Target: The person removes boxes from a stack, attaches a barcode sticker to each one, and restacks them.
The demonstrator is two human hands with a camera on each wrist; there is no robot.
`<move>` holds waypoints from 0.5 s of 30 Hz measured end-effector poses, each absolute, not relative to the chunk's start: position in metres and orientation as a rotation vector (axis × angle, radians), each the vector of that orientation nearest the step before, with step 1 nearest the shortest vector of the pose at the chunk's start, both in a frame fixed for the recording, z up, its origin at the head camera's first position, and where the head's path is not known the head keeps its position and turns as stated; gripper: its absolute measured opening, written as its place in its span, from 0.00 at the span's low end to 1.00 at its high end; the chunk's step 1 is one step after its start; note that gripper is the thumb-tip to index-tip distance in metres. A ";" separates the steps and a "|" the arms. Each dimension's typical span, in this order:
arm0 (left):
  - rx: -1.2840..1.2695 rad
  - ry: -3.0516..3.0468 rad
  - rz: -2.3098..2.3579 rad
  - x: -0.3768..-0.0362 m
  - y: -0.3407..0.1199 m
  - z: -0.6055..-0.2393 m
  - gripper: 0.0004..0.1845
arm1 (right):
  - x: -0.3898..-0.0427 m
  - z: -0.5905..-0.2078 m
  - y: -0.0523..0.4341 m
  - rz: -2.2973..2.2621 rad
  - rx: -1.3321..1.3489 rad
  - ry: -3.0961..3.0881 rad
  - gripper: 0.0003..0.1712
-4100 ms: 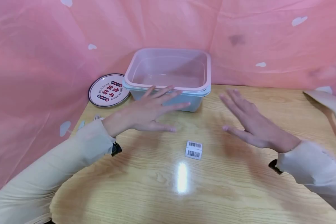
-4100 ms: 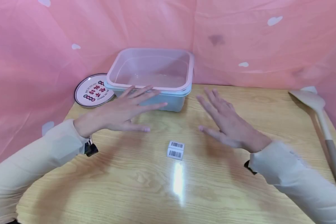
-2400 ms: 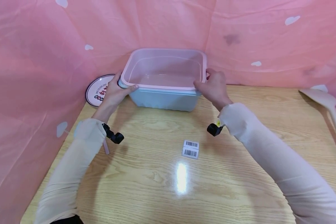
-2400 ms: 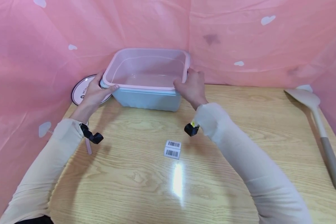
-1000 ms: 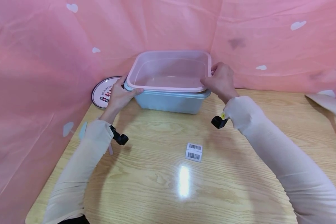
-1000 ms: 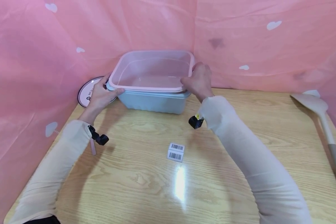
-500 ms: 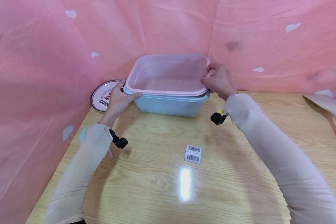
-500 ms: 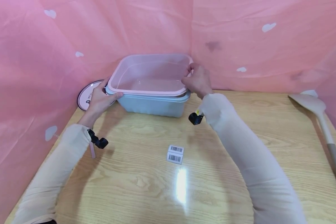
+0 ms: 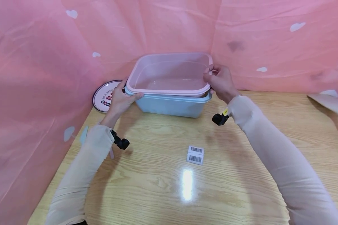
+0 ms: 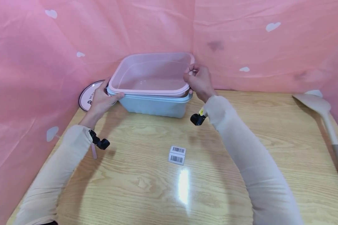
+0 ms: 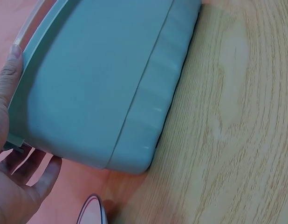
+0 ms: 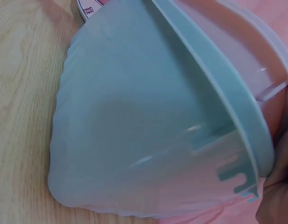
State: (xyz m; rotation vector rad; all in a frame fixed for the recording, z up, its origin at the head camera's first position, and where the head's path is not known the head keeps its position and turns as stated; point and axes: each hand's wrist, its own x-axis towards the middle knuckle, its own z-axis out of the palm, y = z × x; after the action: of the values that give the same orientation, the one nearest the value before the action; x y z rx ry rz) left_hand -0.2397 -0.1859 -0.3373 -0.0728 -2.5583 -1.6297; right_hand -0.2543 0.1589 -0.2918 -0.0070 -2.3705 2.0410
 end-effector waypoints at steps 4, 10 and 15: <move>-0.099 -2.541 -1.646 -0.240 -0.185 -0.338 0.49 | -0.254 -0.294 0.160 2.091 -0.013 -2.321 0.06; -0.134 -2.549 -1.610 -0.241 -0.184 -0.340 0.46 | -0.253 -0.295 0.163 2.231 -0.015 -2.184 0.07; -0.151 -2.566 -1.569 -0.241 -0.184 -0.342 0.43 | -0.252 -0.293 0.163 2.317 0.012 -2.023 0.09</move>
State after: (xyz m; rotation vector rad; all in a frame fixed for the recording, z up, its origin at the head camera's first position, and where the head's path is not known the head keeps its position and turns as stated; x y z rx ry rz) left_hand -0.2413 -0.1842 -0.3419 -0.1514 -2.5663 -1.5694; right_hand -0.2523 0.1628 -0.2926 0.0120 -2.0230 2.3170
